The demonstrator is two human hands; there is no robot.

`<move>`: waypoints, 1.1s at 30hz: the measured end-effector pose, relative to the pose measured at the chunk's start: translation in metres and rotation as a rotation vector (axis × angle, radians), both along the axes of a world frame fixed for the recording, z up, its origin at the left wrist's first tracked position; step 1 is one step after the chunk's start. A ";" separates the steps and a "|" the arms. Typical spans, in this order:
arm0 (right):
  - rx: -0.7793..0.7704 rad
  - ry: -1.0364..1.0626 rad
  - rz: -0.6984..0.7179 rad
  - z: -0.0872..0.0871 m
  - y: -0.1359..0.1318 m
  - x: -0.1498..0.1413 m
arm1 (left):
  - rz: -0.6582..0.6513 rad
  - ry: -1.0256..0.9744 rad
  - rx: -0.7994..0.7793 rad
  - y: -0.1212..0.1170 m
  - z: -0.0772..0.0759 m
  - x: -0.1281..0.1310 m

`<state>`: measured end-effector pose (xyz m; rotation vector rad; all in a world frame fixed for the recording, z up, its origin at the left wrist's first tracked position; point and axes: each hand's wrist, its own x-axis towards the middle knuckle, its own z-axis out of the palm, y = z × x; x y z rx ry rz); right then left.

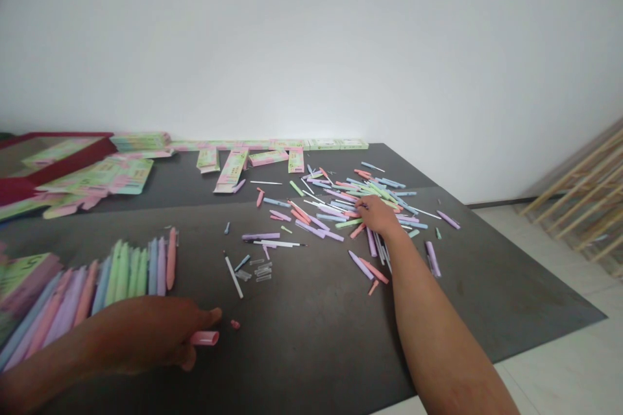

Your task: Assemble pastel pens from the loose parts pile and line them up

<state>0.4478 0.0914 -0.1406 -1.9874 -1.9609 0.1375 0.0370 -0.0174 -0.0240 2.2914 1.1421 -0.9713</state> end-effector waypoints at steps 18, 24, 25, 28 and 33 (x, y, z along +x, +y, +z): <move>-0.100 -0.104 0.133 0.006 -0.014 -0.092 | -0.015 -0.076 0.008 0.003 -0.011 -0.009; -0.056 -0.062 0.243 0.004 -0.015 -0.099 | 0.002 -0.052 -0.018 0.006 -0.010 -0.009; -0.037 -0.044 0.275 0.004 -0.014 -0.099 | 0.008 -0.042 -0.035 0.006 -0.009 -0.008; 0.070 -0.015 0.207 0.010 -0.009 -0.090 | 0.018 -0.024 -0.066 0.007 -0.009 -0.007; 0.130 -0.019 -0.322 0.017 -0.010 -0.031 | 0.017 -0.044 -0.044 0.007 -0.010 -0.009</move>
